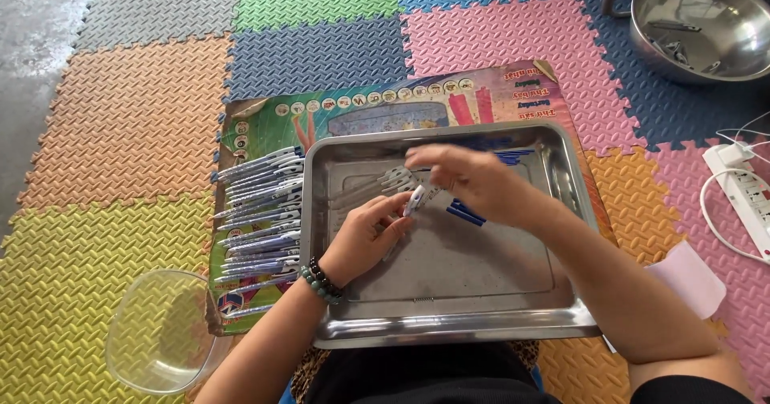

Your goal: Assembling pens by manually inserting ink refills into clear plastic pen barrels on a metal tray.

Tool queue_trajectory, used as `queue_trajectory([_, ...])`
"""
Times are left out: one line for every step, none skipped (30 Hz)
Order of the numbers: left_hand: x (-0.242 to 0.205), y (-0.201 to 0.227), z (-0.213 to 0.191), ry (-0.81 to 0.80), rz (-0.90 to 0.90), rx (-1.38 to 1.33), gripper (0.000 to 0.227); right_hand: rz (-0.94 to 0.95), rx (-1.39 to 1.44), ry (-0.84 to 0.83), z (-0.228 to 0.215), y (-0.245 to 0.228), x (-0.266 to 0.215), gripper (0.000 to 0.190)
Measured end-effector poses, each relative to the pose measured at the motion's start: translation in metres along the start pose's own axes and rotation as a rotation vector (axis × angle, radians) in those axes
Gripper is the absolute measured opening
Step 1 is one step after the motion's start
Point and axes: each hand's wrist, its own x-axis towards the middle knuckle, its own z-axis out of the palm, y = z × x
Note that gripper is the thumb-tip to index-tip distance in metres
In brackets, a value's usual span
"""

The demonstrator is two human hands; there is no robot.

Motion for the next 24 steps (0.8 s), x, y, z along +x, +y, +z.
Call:
queue_trajectory([0.000,0.000,0.000,0.001,-0.002,-0.002,0.052,0.001,0.001,-0.003,-0.007,0.018,-0.003,0.023])
queue_trajectory([0.000,0.001,0.000,0.019,-0.016,-0.018,0.053,-0.006,-0.342,0.004,-0.014,0.037,-0.006,0.019])
queue_trajectory([0.000,0.002,-0.001,0.037,-0.030,-0.033,0.054,-0.015,-0.685,0.011,-0.021,0.055,-0.008,0.016])
queue_trajectory([-0.001,-0.001,0.000,0.039,-0.031,-0.035,0.054,-0.015,-0.685,0.008,-0.018,0.075,-0.015,0.016])
queue_trajectory([-0.001,-0.003,0.000,0.054,-0.041,-0.051,0.056,0.024,-0.915,-0.069,-0.015,0.095,-0.021,0.017])
queue_trajectory([-0.001,-0.006,0.001,0.070,-0.050,-0.068,0.059,0.064,-1.144,-0.147,-0.012,0.116,-0.027,0.020])
queue_trajectory([-0.001,-0.003,0.001,0.070,-0.054,-0.069,0.059,0.064,-1.141,-0.151,-0.010,0.122,-0.028,0.020])
queue_trajectory([0.000,-0.001,0.001,0.090,-0.055,-0.113,0.060,0.082,-1.136,-0.186,-0.007,0.128,-0.029,0.019])
queue_trajectory([0.000,0.001,0.001,0.111,-0.057,-0.157,0.062,0.099,-1.128,-0.221,-0.003,0.134,-0.031,0.019])
queue_trajectory([-0.001,-0.001,0.000,0.112,-0.064,-0.158,0.062,0.099,-1.123,-0.226,-0.002,0.133,-0.029,0.019])
queue_trajectory([0.000,-0.002,-0.001,0.113,-0.114,-0.262,0.069,0.155,-1.130,-0.271,-0.002,0.132,-0.027,0.018])
queue_trajectory([0.001,-0.003,-0.002,0.113,-0.165,-0.366,0.077,0.210,-1.137,-0.315,-0.001,0.131,-0.024,0.017])
queue_trajectory([0.002,0.000,-0.004,0.115,-0.165,-0.366,0.077,0.208,-1.137,-0.315,-0.002,0.129,-0.023,0.017])
queue_trajectory([0.003,0.005,-0.005,0.127,-0.161,-0.397,0.081,0.251,-1.117,-0.332,-0.003,0.127,-0.021,0.016])
queue_trajectory([0.003,0.009,-0.006,0.139,-0.157,-0.428,0.085,0.293,-1.098,-0.350,-0.004,0.125,-0.020,0.015])
queue_trajectory([0.002,0.008,-0.006,0.141,-0.157,-0.429,0.085,0.291,-1.099,-0.351,-0.004,0.125,-0.022,0.015])
queue_trajectory([0.003,0.007,-0.006,0.137,-0.158,-0.430,0.085,0.279,-1.087,-0.348,-0.007,0.125,-0.022,0.017])
queue_trajectory([0.004,0.006,-0.007,0.132,-0.159,-0.432,0.085,0.267,-1.076,-0.346,-0.009,0.124,-0.022,0.020])
queue_trajectory([0.004,0.003,-0.005,0.137,-0.149,-0.427,0.085,0.258,-1.081,-0.339,-0.012,0.113,-0.022,0.020])
queue_trajectory([0.004,0.000,-0.003,0.143,-0.157,-0.446,0.084,0.314,-1.040,-0.328,-0.016,0.102,-0.021,0.020])
queue_trajectory([0.002,-0.002,-0.002,0.152,-0.168,-0.464,0.084,0.368,-0.994,-0.320,-0.017,0.091,-0.022,0.021])
queue_trajectory([0.004,-0.003,-0.002,0.161,-0.163,-0.459,0.084,0.356,-0.996,-0.317,-0.022,0.078,-0.017,0.021])
queue_trajectory([0.004,-0.004,-0.002,0.147,-0.151,-0.447,0.082,0.343,-0.783,-0.242,-0.025,0.065,-0.015,0.017])
queue_trajectory([0.003,-0.005,-0.001,0.133,-0.138,-0.434,0.081,0.328,-0.571,-0.169,-0.028,0.051,-0.012,0.014])
